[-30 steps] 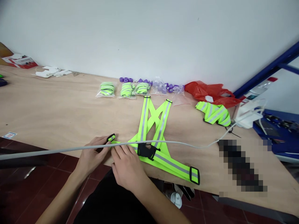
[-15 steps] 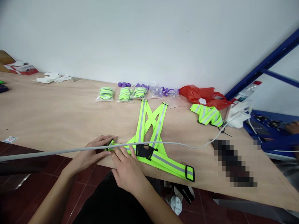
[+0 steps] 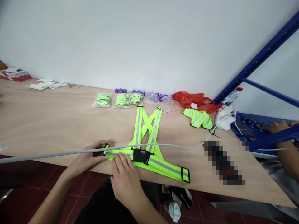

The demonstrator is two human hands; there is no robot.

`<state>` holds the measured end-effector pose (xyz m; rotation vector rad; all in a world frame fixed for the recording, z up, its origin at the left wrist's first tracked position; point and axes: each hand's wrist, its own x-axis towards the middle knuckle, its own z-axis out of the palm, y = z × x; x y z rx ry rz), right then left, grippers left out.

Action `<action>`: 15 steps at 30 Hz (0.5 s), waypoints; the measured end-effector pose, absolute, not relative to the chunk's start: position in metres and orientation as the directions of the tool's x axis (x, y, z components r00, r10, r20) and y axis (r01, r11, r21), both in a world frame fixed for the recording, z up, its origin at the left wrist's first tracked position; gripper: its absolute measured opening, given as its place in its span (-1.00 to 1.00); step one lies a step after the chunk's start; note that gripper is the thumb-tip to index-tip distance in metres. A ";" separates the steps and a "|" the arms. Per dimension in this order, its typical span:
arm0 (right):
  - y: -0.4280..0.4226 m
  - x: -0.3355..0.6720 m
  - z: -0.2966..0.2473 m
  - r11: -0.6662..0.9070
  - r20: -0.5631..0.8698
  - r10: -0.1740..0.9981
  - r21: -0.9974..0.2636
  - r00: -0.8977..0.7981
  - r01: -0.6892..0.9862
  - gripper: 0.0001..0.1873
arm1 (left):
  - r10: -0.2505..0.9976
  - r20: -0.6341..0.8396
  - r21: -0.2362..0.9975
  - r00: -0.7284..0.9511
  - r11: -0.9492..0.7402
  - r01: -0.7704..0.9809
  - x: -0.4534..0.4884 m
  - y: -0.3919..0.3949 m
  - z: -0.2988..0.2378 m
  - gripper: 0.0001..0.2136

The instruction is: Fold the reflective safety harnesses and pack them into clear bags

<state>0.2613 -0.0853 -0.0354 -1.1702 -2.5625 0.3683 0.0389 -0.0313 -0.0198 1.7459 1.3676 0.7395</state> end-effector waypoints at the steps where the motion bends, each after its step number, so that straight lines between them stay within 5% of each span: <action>1: -0.091 0.263 -0.039 0.617 0.187 0.785 -0.333 -0.591 0.713 -0.42 | 0.967 -0.019 0.849 0.254 -0.118 0.515 0.039 -0.031 -0.019 -0.63; 8: -0.109 0.291 -0.059 0.452 0.233 0.887 -0.260 -0.399 0.853 -0.23 | 0.971 -0.012 0.861 0.240 -0.112 0.497 0.040 -0.032 -0.013 -0.63; 15: -0.103 0.305 -0.062 0.485 0.256 0.865 -0.211 -0.431 0.848 -0.40 | 0.985 0.012 0.991 0.174 -0.035 0.129 0.056 -0.038 -0.012 -0.58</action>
